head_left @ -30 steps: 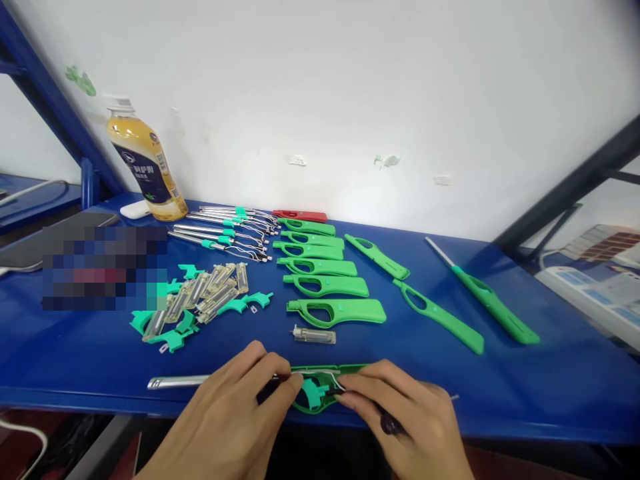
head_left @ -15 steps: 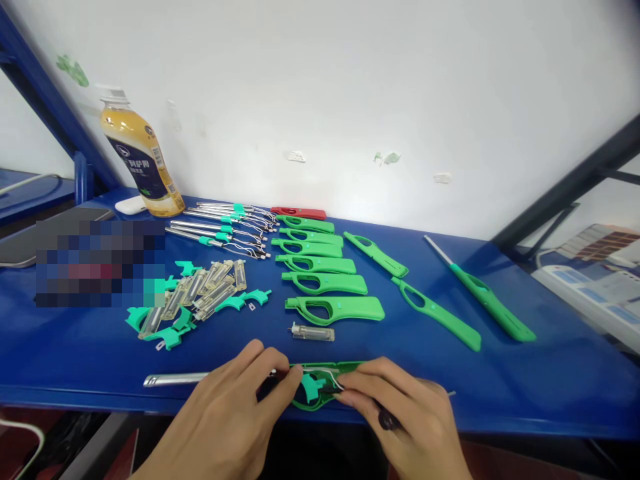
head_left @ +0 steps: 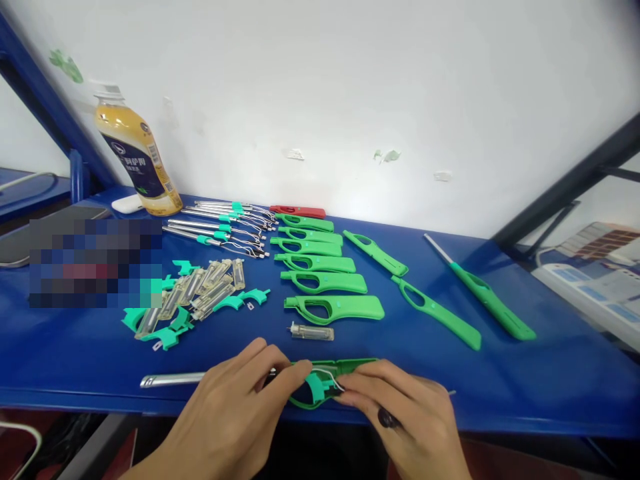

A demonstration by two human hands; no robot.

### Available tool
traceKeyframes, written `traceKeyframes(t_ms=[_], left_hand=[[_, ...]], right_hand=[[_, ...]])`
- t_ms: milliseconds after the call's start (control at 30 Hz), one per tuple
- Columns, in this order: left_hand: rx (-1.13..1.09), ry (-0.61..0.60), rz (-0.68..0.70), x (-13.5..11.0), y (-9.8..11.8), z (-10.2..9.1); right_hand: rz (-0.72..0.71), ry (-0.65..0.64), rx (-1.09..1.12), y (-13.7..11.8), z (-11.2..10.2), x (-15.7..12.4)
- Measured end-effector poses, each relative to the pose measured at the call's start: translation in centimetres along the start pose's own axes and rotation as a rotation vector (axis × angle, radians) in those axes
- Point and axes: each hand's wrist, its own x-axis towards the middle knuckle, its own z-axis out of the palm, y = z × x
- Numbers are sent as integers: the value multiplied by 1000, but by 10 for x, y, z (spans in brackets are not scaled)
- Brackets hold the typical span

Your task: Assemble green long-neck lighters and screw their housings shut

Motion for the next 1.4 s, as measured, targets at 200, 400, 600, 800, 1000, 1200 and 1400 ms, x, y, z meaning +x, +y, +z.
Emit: traceKeyframes(t_ms=[200, 400, 600, 800, 1000, 1200, 1400], left_hand=[[-44, -2, -10, -7, -2, 6], [-25, -10, 12, -4, -2, 2], [-17, -14, -20, -14, -4, 9], [-20, 19, -22, -10, -2, 10], [-66, 28, 8, 0, -2, 4], [-79, 64, 39, 7, -3, -1], [-70, 31, 17, 11, -9, -4]], right_hand=[[-23, 41, -18, 0, 2, 0], [-38, 67, -40, 0, 3, -2], [-16, 88, -62, -2, 3, -1], [-31, 73, -34, -3, 2, 2], [-19, 36, -25, -4, 1, 7], [7, -37, -74, -7, -4, 13], [2, -79, -57, -6, 0, 15]])
